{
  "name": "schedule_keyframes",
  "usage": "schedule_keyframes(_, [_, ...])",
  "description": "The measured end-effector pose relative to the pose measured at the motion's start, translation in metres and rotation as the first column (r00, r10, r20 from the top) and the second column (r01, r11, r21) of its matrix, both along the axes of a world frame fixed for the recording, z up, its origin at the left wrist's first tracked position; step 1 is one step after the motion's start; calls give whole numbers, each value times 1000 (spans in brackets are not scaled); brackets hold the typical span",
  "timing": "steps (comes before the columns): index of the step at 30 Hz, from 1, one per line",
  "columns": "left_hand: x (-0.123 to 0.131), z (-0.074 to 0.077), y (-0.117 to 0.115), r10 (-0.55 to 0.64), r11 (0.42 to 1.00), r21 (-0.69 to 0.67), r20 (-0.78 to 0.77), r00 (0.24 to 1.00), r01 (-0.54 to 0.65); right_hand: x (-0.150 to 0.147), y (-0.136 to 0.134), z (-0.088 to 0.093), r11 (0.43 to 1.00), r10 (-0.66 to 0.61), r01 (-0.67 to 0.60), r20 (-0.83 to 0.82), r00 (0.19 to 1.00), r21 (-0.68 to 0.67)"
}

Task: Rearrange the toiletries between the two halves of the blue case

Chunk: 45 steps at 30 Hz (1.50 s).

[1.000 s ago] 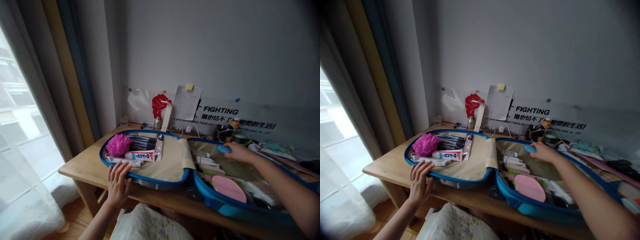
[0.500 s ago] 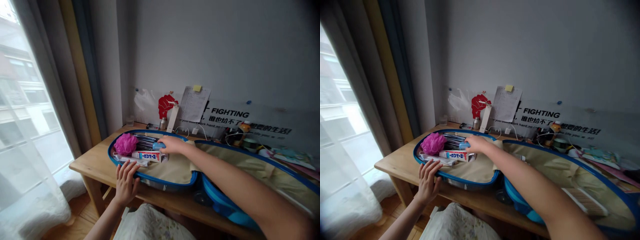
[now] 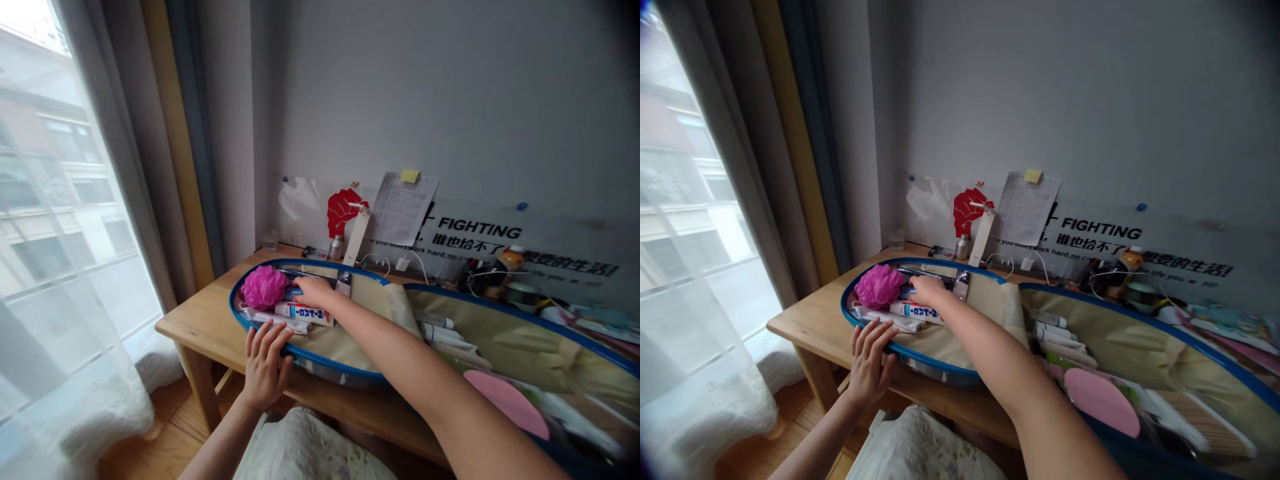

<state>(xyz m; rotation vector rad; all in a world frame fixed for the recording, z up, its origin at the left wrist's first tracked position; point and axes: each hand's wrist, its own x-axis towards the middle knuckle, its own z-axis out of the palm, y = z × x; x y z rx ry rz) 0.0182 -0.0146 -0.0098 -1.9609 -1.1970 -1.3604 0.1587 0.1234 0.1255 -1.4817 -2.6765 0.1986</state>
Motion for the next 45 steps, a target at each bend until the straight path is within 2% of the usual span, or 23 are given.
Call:
schedule_keyframes(4, [0, 1, 0, -7, 1000, 3, 9, 1000, 7, 8, 0, 8, 999, 24, -26, -41, 999, -39])
schedule_keyframes(7, [0, 1, 0, -19, 1000, 7, 4, 1000, 19, 31, 2, 31, 997, 34, -40, -88, 996, -62])
schedule_keyframes(9, [-1, 0, 1, -24, 1000, 11, 9, 1000, 24, 59, 1, 54, 997, 11, -20, -129, 992, -70])
schedule_keyframes(12, [-2, -2, 2, -33, 999, 15, 22, 999, 33, 115, -12, 88, 996, -43, 28, -188, 981, -81])
schedule_keyframes(15, [-3, -4, 4, -36, 999, 7, 30, 999, 36, 180, -34, 105, 990, -113, 92, -212, 971, -104])
schedule_keyframes(17, [-3, -5, 4, -39, 999, 3, 30, 999, 39, 222, -48, 103, 971, -199, 169, -186, 962, -167])
schedule_keyframes(20, [-3, -5, 4, -41, 999, 11, 27, 999, 41, 273, -69, 86, 914, -340, 303, -105, 934, -268])
schedule_keyframes(25, [-3, -5, 5, -32, 999, 14, 34, 999, 31, 320, -105, 56, 849, -443, 415, -12, 896, -327])
schedule_keyframes(29, [-4, -6, 6, -46, 999, 19, 30, 998, 46, 335, -129, 44, 810, -497, 480, 41, 867, -337])
schedule_keyframes(34, [-6, -9, 7, -45, 999, 9, 40, 998, 44, 344, -145, 35, 782, -528, 524, 87, 845, -337])
schedule_keyframes(45, [-5, -6, 6, -50, 998, 28, 25, 998, 49, 355, -150, 21, 765, -541, 545, 115, 833, -344])
